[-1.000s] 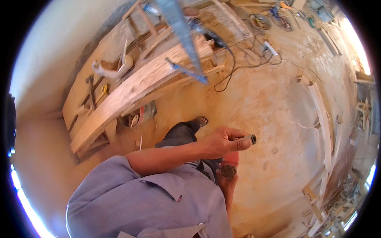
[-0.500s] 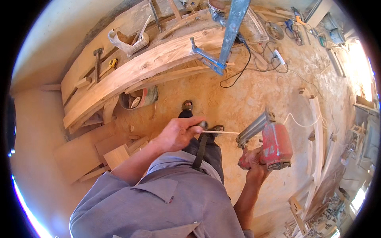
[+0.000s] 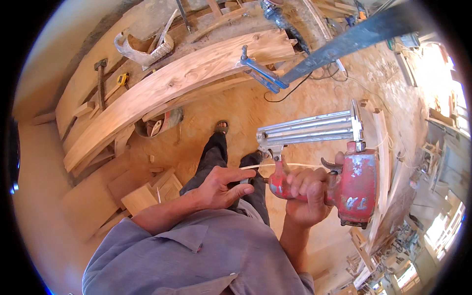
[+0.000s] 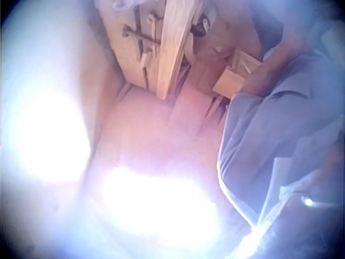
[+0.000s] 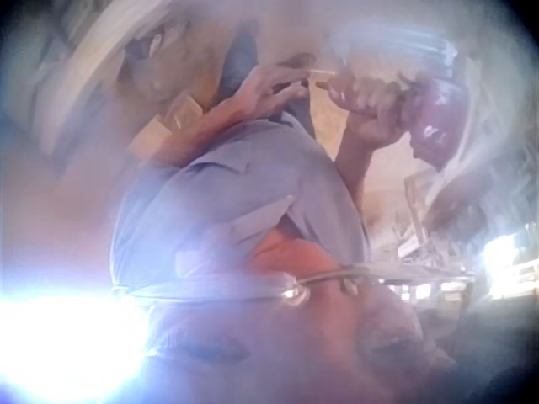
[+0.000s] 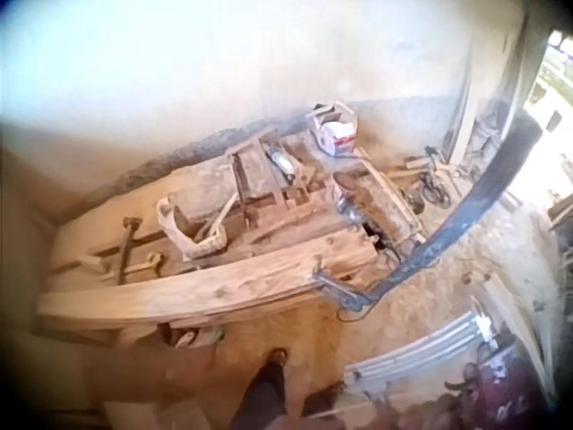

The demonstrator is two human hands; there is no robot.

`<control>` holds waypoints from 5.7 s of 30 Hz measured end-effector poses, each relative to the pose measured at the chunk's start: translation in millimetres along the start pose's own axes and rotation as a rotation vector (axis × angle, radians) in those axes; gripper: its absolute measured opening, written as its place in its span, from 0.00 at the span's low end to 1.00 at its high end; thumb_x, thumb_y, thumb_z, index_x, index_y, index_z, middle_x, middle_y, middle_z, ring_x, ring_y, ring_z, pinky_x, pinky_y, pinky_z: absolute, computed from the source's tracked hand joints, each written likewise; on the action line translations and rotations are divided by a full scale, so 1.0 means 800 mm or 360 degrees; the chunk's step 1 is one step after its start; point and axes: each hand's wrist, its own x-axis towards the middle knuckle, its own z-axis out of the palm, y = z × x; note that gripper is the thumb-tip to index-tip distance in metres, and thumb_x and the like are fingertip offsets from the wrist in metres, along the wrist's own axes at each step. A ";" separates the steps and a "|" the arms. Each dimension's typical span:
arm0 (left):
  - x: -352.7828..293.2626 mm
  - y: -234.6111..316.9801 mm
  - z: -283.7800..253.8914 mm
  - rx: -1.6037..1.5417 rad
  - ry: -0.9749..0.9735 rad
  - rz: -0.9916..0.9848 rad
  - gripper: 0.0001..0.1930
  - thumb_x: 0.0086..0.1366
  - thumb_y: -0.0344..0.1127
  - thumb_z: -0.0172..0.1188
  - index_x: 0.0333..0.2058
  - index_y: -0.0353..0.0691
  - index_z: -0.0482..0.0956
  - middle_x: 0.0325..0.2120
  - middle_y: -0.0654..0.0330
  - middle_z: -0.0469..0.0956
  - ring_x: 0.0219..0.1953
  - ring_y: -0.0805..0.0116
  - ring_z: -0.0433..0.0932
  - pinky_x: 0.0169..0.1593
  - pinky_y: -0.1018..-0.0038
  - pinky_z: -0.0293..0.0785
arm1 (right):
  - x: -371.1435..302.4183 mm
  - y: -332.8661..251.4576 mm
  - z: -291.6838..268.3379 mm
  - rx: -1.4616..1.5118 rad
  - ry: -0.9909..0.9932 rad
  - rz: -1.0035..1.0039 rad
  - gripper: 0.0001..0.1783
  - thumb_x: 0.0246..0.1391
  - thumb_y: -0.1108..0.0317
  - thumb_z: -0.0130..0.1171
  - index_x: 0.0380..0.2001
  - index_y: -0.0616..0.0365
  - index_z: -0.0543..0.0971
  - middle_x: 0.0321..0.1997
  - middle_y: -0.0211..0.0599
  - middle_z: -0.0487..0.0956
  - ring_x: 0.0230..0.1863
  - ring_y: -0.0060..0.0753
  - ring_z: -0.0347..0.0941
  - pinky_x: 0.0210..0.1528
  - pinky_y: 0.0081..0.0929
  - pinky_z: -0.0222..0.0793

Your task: The person walks through a cluttered workshop and begins assembling a wooden structure. They use a nail gun to fasten a plank to a frame, then switch to a hammer to drive nails manually. The person also uses an angle grinder to smooth the wood surface and continues fastening components with the nail gun.

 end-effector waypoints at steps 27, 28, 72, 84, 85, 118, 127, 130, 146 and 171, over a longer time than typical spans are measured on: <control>0.033 -0.047 -0.076 -0.0325 -0.0498 -0.0471 0.22 0.71 0.50 0.59 0.28 0.35 0.73 0.14 0.57 0.68 0.17 0.65 0.66 0.24 0.66 0.63 | 0.028 0.098 0.037 0.0497 0.0319 0.0542 0.11 0.65 0.67 0.53 0.27 0.52 0.69 0.21 0.23 0.59 0.21 0.20 0.59 0.35 0.31 0.65; 0.028 -0.049 -0.075 -0.0543 -0.0595 -0.0628 0.23 0.71 0.51 0.58 0.27 0.35 0.72 0.14 0.59 0.66 0.17 0.66 0.66 0.24 0.66 0.63 | 0.025 0.097 0.039 0.0546 0.0332 0.0574 0.08 0.65 0.67 0.53 0.30 0.53 0.70 0.21 0.23 0.59 0.21 0.20 0.59 0.34 0.30 0.65; 0.262 -0.200 -0.288 0.1840 0.0821 -0.0188 0.24 0.70 0.51 0.51 0.57 0.43 0.73 0.43 0.51 0.79 0.50 0.51 0.74 0.53 0.54 0.65 | 0.152 0.227 0.083 -0.1390 0.0063 0.1188 0.11 0.49 0.77 0.65 0.36 0.69 0.77 0.17 0.32 0.71 0.15 0.23 0.65 0.19 0.29 0.68; 0.261 -0.209 -0.289 0.1806 0.0932 -0.0069 0.24 0.68 0.51 0.54 0.56 0.43 0.75 0.40 0.53 0.79 0.46 0.53 0.75 0.50 0.56 0.66 | 0.156 0.228 0.099 -0.1216 0.0166 0.1250 0.10 0.51 0.78 0.63 0.37 0.64 0.75 0.19 0.32 0.70 0.16 0.23 0.65 0.19 0.29 0.67; 0.262 -0.209 -0.289 0.1797 0.0934 -0.0064 0.24 0.68 0.51 0.54 0.56 0.43 0.75 0.40 0.53 0.79 0.46 0.53 0.75 0.50 0.56 0.66 | 0.156 0.227 0.099 -0.1237 0.0163 0.1236 0.08 0.51 0.77 0.64 0.31 0.63 0.74 0.19 0.31 0.71 0.16 0.22 0.67 0.18 0.27 0.64; 0.266 -0.197 -0.285 0.1848 0.0866 -0.0238 0.20 0.69 0.49 0.52 0.52 0.46 0.77 0.42 0.53 0.78 0.49 0.53 0.74 0.52 0.55 0.66 | 0.141 0.123 -0.126 -0.1962 0.0278 0.1253 0.07 0.45 0.76 0.63 0.32 0.62 0.79 0.19 0.29 0.73 0.14 0.22 0.67 0.14 0.25 0.60; 0.279 -0.196 -0.269 0.1896 0.1119 -0.0369 0.16 0.67 0.50 0.53 0.44 0.47 0.79 0.39 0.53 0.80 0.48 0.52 0.75 0.54 0.53 0.65 | 0.334 0.101 -0.146 -0.1840 -0.0332 0.1296 0.15 0.50 0.75 0.66 0.42 0.57 0.78 0.26 0.30 0.76 0.22 0.21 0.71 0.23 0.24 0.69; 0.283 -0.204 -0.269 0.1900 0.1173 -0.0288 0.16 0.66 0.50 0.54 0.43 0.47 0.79 0.37 0.54 0.81 0.46 0.51 0.76 0.53 0.53 0.66 | 0.372 0.120 -0.099 -0.1865 -0.0887 0.0852 0.19 0.47 0.73 0.69 0.45 0.61 0.79 0.37 0.36 0.82 0.37 0.28 0.79 0.39 0.29 0.75; 0.279 -0.210 -0.270 0.1919 0.1200 -0.0268 0.17 0.68 0.49 0.54 0.45 0.45 0.80 0.38 0.56 0.81 0.46 0.52 0.76 0.54 0.55 0.66 | 0.398 0.167 -0.033 -0.1914 -0.1555 0.0677 0.17 0.47 0.68 0.69 0.41 0.62 0.82 0.37 0.41 0.85 0.39 0.33 0.83 0.44 0.32 0.76; 0.281 -0.203 -0.272 0.1848 0.1128 -0.0363 0.19 0.68 0.48 0.54 0.49 0.42 0.80 0.41 0.54 0.81 0.48 0.51 0.76 0.54 0.55 0.67 | 0.405 0.155 -0.027 -0.2157 -0.1486 0.0795 0.21 0.49 0.68 0.68 0.47 0.62 0.79 0.45 0.41 0.84 0.49 0.35 0.80 0.52 0.35 0.74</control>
